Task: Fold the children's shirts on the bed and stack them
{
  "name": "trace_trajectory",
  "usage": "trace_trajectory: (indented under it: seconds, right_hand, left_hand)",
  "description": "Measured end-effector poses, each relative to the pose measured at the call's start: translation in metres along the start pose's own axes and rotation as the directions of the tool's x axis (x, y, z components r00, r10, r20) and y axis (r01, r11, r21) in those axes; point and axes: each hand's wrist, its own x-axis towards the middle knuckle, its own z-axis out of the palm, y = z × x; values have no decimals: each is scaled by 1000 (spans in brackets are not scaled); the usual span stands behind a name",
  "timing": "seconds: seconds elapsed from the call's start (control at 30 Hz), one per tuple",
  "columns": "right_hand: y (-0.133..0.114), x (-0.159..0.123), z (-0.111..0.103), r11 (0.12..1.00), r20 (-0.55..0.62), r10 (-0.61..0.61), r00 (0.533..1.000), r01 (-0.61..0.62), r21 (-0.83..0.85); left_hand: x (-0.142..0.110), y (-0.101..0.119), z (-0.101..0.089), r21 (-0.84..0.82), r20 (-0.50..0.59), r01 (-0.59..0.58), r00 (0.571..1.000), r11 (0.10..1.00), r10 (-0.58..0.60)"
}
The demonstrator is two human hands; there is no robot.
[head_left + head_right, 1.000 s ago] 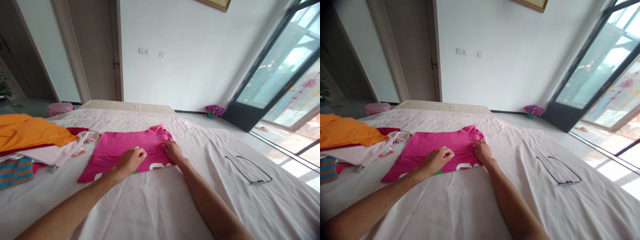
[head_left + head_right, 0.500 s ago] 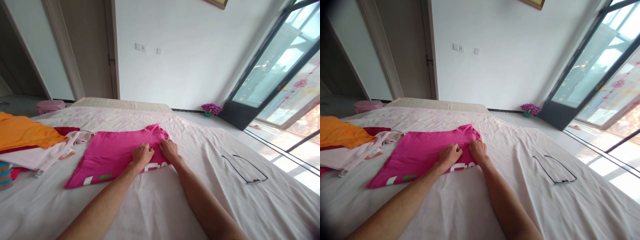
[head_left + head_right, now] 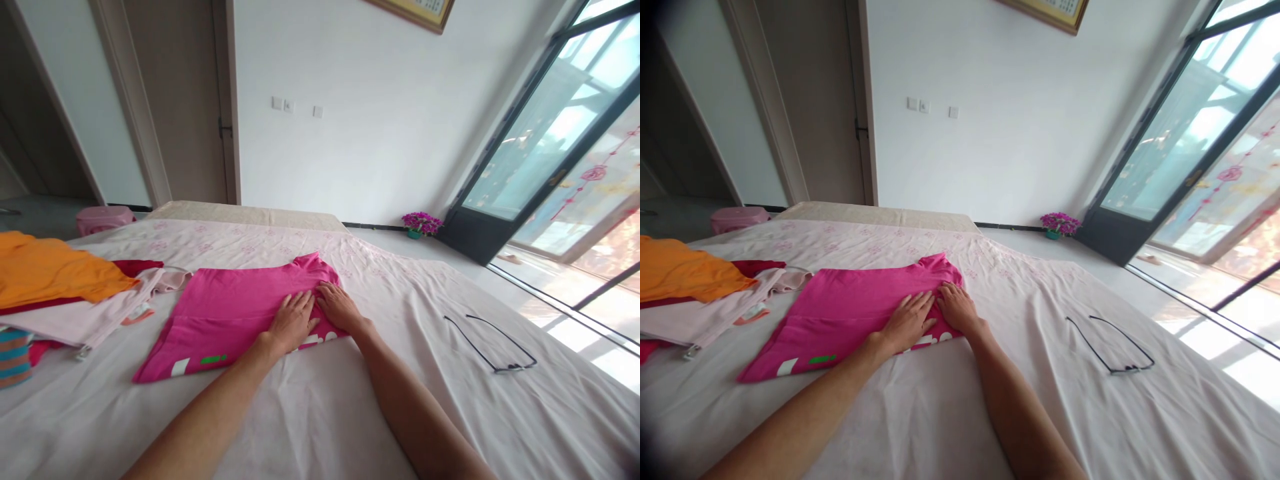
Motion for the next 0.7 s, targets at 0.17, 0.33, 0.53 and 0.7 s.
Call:
trace_trajectory:
  seconds: [0.17,0.33,0.53,0.7]
  right_hand:
    - [15,2,5,1000,84,-18,996,17,11]
    - [18,3,8,999,105,-29,994,30,-11]
    - [13,3,6,999,142,-29,989,33,-29]
    - [16,16,-13,988,170,-154,973,151,27]
  left_hand:
    - [-10,-13,-5,42,126,13,992,999,-18]
    - [-29,-55,-26,52,195,9,981,999,-19]
    - [-68,-155,-51,163,126,244,956,956,-265]
    - [-92,-225,-49,313,-105,422,906,851,-411]
